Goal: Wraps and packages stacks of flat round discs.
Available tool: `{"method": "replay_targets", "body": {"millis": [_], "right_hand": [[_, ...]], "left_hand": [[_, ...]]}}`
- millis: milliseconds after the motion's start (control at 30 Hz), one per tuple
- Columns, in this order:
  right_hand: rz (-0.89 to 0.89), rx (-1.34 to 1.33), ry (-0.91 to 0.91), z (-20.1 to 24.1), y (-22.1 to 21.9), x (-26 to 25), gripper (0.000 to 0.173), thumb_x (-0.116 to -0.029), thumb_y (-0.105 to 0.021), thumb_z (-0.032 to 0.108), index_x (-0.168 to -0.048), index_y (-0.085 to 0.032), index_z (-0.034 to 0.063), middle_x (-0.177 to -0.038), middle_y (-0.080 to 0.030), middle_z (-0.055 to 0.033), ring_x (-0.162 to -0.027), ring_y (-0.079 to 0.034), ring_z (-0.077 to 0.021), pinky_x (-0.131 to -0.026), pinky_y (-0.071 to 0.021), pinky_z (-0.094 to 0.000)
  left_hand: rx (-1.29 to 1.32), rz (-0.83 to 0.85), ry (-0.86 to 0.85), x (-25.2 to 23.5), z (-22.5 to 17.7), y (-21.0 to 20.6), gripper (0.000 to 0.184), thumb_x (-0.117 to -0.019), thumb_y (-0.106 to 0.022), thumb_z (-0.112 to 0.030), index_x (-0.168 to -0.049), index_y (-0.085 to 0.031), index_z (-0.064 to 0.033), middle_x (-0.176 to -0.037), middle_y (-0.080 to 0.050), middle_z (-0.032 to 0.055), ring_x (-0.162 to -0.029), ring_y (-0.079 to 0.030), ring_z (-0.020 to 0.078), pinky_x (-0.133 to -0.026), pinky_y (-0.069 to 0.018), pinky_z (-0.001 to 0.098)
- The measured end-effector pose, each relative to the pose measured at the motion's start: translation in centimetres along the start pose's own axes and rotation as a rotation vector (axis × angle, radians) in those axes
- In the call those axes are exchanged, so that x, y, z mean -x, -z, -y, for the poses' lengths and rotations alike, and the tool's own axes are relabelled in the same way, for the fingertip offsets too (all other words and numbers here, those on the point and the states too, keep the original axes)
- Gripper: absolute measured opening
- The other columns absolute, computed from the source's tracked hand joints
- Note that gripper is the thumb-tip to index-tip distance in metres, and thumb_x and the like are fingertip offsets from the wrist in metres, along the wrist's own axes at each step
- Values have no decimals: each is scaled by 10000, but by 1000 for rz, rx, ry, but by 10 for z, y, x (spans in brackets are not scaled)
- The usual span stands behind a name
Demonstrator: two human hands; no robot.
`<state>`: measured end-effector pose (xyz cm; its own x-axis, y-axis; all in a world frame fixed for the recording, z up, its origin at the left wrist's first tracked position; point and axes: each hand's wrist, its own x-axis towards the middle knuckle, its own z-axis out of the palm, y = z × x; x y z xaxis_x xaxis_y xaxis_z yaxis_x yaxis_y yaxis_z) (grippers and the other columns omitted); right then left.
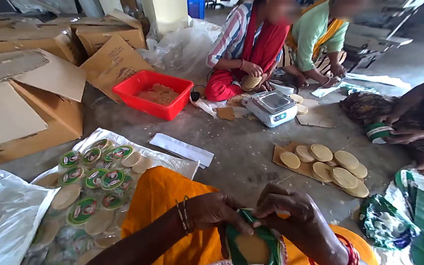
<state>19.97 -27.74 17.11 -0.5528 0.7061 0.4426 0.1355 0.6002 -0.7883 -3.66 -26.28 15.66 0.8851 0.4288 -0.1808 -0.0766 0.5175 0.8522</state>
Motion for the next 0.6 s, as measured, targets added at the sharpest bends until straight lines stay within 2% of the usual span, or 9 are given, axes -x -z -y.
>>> {"method": "replay_targets", "body": {"millis": [100, 200, 267, 333, 433, 533, 567, 600], "right_hand": [[76, 339, 225, -2, 5, 3, 159, -1039, -592, 205, -1027, -751, 198, -944, -692, 13, -908, -626, -83, -773, -513, -201], [205, 561, 336, 0, 15, 5, 305, -1023, -518, 53, -1144, -747, 214, -1099, -713, -1, -1015, -643, -159, -847, -541, -264], [265, 603, 357, 0, 21, 6, 335, -1021, -506, 36, -1194, -738, 204, -1164, -707, -14, -1073, -638, -188, -889, -541, -292], [293, 624, 355, -5, 26, 9, 317, -1032, -514, 60, -1212, -730, 207, -1195, -701, -15, -1107, -633, -197, -908, -540, -306], [289, 628, 330, -15, 30, 15, 324, -1023, -519, 54, -1196, -737, 219, -1206, -698, 1, -1156, -624, -192, -938, -540, -313], [195, 577, 214, -30, 30, 22, 367, -999, -495, 51, -1161, -757, 249, -1206, -703, 28, -1182, -620, -164, -961, -541, -303], [112, 530, 143, -35, 28, 25, 359, -988, -486, 68, -1137, -764, 240, -1209, -715, 32, -1180, -638, -149, -964, -558, -306], [17, 468, 67, -38, 26, 29, 308, -1016, -487, 128, -1126, -761, 218, -1221, -714, 30, -1175, -649, -135, -970, -569, -313]], "left_hand": [[8, -63, -10, 2, 3, 0, 143, -944, -617, -14, -948, -730, -101, -888, -742, -26, -785, -701, 43, -714, -598, 241], [-27, -116, 5, 4, 2, 2, 125, -953, -622, -32, -960, -730, -96, -885, -746, -25, -785, -707, 46, -708, -605, 243], [-41, -82, 2, 3, 2, 6, 95, -966, -633, -55, -984, -720, -86, -897, -743, -17, -800, -713, 60, -732, -611, 260], [-39, -43, -1, -2, 3, 10, 81, -982, -634, -89, -1004, -711, -74, -899, -743, -3, -789, -724, 80, -718, -626, 279], [19, -52, 33, -10, 7, 12, 169, -1033, -572, -164, -1040, -712, -70, -933, -751, 22, -809, -743, 119, -722, -642, 319], [67, -204, 67, -22, 8, 6, 203, -1052, -526, -146, -1034, -710, -62, -937, -756, 37, -809, -745, 133, -715, -640, 322], [73, -299, 81, -26, 7, 2, 194, -1053, -526, -134, -1016, -698, -54, -911, -752, 47, -781, -743, 142, -687, -636, 317], [80, -399, 89, -32, 7, -2, 184, -1055, -532, -127, -1008, -685, -36, -890, -747, 65, -759, -742, 160, -661, -635, 321]]}}
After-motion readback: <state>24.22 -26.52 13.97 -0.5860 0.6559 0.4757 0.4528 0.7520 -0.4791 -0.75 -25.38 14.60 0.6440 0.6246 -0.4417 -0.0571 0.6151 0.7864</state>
